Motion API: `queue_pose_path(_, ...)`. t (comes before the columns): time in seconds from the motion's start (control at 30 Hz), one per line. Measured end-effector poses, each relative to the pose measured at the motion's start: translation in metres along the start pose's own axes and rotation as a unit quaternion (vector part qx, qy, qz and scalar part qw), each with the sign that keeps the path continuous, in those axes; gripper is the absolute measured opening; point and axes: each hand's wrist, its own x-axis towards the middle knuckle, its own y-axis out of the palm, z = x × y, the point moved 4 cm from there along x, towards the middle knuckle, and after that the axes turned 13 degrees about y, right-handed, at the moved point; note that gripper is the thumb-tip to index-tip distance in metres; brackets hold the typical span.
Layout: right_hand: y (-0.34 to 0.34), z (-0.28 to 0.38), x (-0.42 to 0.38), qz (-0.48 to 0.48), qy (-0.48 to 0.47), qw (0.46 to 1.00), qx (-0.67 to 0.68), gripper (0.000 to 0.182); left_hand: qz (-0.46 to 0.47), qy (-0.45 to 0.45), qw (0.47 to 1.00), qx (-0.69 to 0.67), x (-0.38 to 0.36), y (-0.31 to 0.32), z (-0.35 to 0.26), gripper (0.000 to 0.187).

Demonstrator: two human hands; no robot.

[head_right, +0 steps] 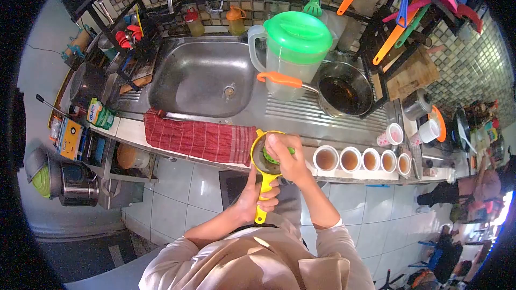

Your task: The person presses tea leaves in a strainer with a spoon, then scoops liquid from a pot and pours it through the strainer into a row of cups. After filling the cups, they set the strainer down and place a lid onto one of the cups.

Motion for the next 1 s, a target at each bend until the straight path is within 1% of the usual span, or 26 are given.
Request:
queue_pose_path(0.83, -0.0035, -0.0035, -0.0035, -0.011, -0.006, 1.0, -0.021, 0.046, 0.006, 0.008, 1.0, -0.007, 0.0004, 0.0014, 0.0015, 0.061)
queue_pose_path(1.0, -0.002, -0.0013, -0.0039, -0.011, -0.001, 1.0, -0.007, 0.046, 0.006, 0.007, 1.0, -0.01, 0.0013, 0.0, 0.0021, 0.062)
